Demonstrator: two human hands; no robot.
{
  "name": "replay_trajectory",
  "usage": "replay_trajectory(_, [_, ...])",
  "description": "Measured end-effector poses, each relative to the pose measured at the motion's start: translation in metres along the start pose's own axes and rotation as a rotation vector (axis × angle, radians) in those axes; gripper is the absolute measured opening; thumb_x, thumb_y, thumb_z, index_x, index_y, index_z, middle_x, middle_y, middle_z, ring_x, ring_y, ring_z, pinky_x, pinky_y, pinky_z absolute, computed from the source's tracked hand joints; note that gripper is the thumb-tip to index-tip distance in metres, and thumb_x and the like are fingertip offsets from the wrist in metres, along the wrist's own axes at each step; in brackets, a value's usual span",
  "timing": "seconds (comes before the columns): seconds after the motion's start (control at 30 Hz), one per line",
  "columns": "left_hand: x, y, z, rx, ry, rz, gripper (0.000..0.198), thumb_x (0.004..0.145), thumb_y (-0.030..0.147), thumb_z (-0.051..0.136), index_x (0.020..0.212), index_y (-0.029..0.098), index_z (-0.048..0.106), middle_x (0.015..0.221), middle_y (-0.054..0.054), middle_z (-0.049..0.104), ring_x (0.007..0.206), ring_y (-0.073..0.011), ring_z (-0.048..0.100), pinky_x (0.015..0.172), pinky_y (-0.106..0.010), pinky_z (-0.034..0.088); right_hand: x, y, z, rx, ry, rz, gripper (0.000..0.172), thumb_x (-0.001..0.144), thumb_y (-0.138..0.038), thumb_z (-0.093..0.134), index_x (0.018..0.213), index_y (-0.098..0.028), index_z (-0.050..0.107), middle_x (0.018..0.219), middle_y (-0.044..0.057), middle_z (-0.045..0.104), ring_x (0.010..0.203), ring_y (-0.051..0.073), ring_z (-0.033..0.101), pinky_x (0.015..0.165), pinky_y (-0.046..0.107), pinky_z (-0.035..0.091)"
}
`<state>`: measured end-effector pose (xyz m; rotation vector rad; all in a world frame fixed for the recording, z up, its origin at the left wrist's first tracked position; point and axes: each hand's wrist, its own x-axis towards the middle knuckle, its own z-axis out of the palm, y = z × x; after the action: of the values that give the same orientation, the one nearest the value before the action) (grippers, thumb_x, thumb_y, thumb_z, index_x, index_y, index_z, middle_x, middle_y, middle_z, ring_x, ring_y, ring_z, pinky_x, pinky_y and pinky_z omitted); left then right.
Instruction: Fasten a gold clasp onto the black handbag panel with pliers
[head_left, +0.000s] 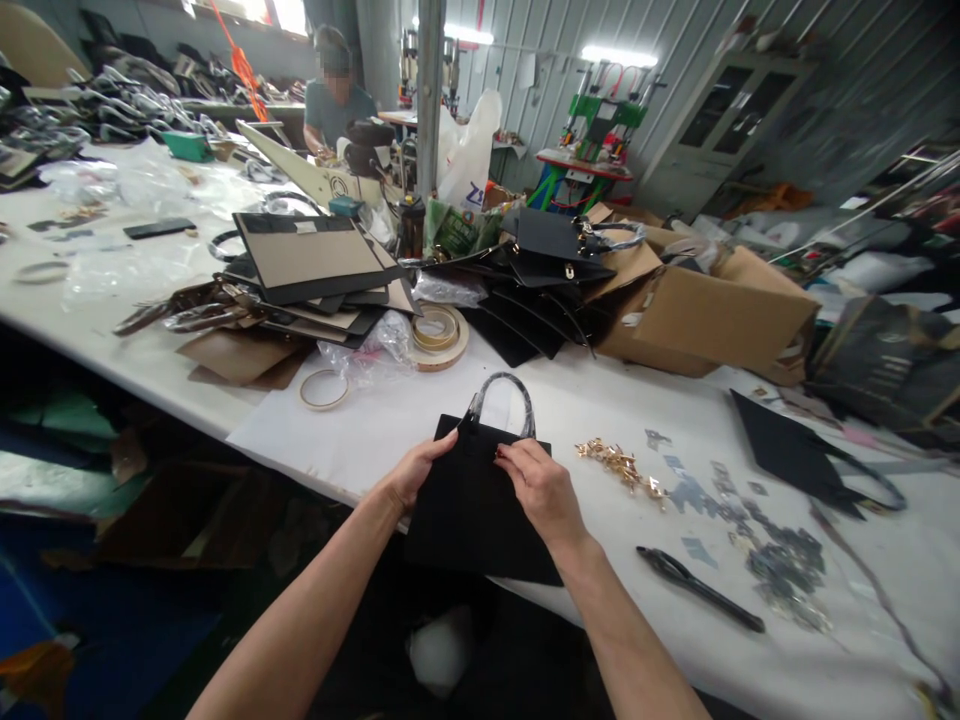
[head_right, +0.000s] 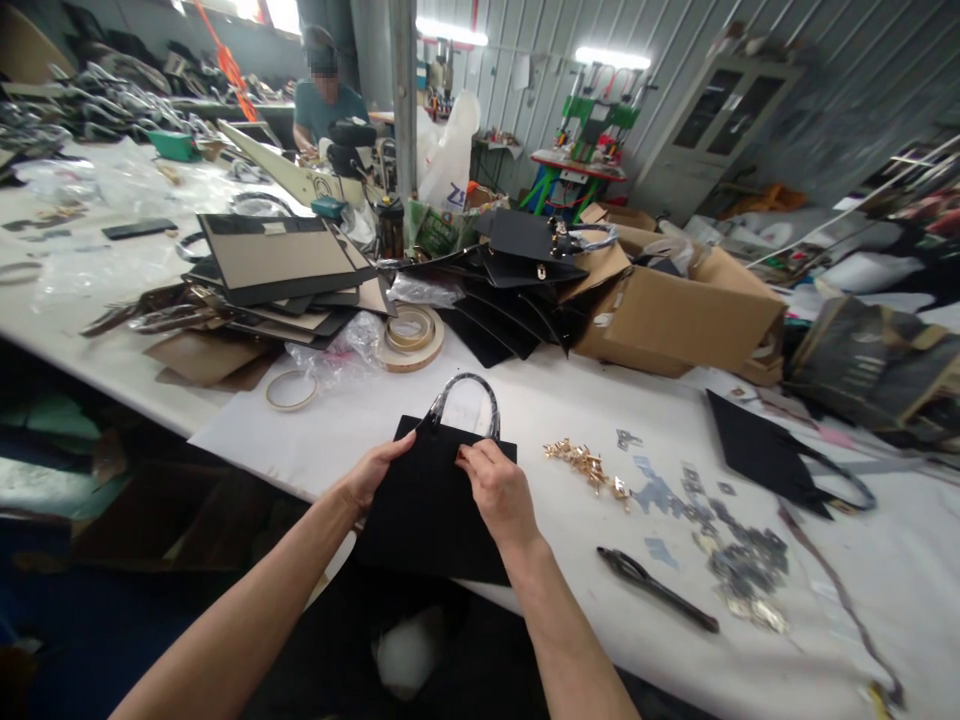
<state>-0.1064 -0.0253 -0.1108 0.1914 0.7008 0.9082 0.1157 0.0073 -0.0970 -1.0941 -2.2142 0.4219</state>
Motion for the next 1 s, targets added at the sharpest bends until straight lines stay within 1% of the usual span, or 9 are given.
replay_trajectory(0.23, [0.002,-0.001,-0.002,0.019,0.01,0.038,0.048,0.096,0.045,0.064,0.118,0.004,0.072,0.101,-0.02,0.081,0.082,-0.0278,0.079,0.079,-0.034,0.064,0.006,-0.001,0.001,-0.017,-0.06,0.014,0.027,0.105,-0.031,0.053,0.114,-0.023,0.077,0.101,0.008,0.073,0.089,0.024,0.073,0.085,0.036,0.06])
replay_trajectory(0.3, [0.002,-0.002,-0.001,0.019,0.013,0.054,0.048,0.096,0.046,0.064,0.118,0.004,0.073,0.101,-0.02,0.081,0.083,-0.0282,0.079,0.079,-0.035,0.064,0.008,-0.001,-0.002,0.013,-0.081,0.024,0.025,0.104,-0.03,0.054,0.115,-0.023,0.076,0.101,0.008,0.073,0.092,0.023,0.073,0.087,0.036,0.059])
replay_trajectory(0.37, [0.001,-0.003,-0.001,0.027,0.01,0.078,0.047,0.096,0.046,0.065,0.117,0.004,0.073,0.101,-0.02,0.081,0.082,-0.0278,0.079,0.079,-0.034,0.064,0.01,-0.002,-0.005,0.066,-0.059,0.06,0.021,0.102,-0.03,0.059,0.113,-0.024,0.076,0.103,0.006,0.075,0.094,0.023,0.073,0.089,0.036,0.058])
replay_trajectory(0.5, [-0.002,-0.003,-0.001,0.063,0.019,0.139,0.045,0.093,0.044,0.071,0.116,0.005,0.073,0.098,-0.019,0.081,0.076,-0.0261,0.079,0.075,-0.032,0.064,0.014,-0.007,-0.009,0.101,-0.025,0.117,0.01,0.098,-0.028,0.065,0.096,-0.025,0.075,0.096,0.003,0.075,0.087,0.022,0.071,0.081,0.034,0.055])
replay_trajectory(0.63, [-0.004,-0.002,0.0,0.117,0.026,0.154,0.045,0.091,0.043,0.073,0.114,0.004,0.074,0.092,-0.018,0.081,0.07,-0.0252,0.078,0.071,-0.032,0.064,0.024,-0.014,-0.012,0.054,-0.093,0.142,0.01,0.093,-0.02,0.068,0.086,-0.024,0.073,0.089,0.002,0.075,0.082,0.021,0.07,0.079,0.034,0.052])
replay_trajectory(0.77, [-0.002,-0.002,0.0,0.139,0.052,0.152,0.045,0.09,0.045,0.073,0.115,0.007,0.073,0.096,-0.017,0.081,0.072,-0.0252,0.078,0.071,-0.032,0.064,0.03,-0.014,-0.011,0.057,-0.136,0.177,0.011,0.09,-0.017,0.069,0.081,-0.023,0.072,0.086,0.002,0.075,0.081,0.021,0.069,0.079,0.035,0.051])
replay_trajectory(0.83, [-0.001,-0.002,0.0,0.142,0.071,0.148,0.048,0.09,0.048,0.073,0.115,0.008,0.073,0.095,-0.017,0.081,0.072,-0.0256,0.078,0.068,-0.033,0.063,0.023,-0.012,-0.004,0.141,-0.088,0.201,0.009,0.092,-0.021,0.066,0.087,-0.023,0.073,0.089,0.003,0.074,0.082,0.021,0.069,0.08,0.035,0.053])
replay_trajectory(0.9, [0.0,-0.003,0.001,0.161,0.097,0.16,0.05,0.088,0.051,0.073,0.114,0.008,0.072,0.091,-0.016,0.08,0.071,-0.0261,0.077,0.065,-0.033,0.063,0.01,-0.01,0.008,0.283,-0.007,0.277,0.014,0.094,-0.026,0.064,0.104,-0.023,0.074,0.094,0.004,0.074,0.081,0.02,0.069,0.08,0.035,0.056])
replay_trajectory(1.0, [0.0,-0.006,0.004,0.25,0.148,0.248,0.048,0.082,0.049,0.08,0.11,0.011,0.071,0.09,-0.013,0.08,0.074,-0.0259,0.077,0.07,-0.035,0.062,-0.019,-0.006,0.026,0.517,0.158,0.445,0.043,0.092,-0.038,0.068,0.132,-0.022,0.063,0.101,0.006,0.073,0.079,0.019,0.069,0.077,0.034,0.06])
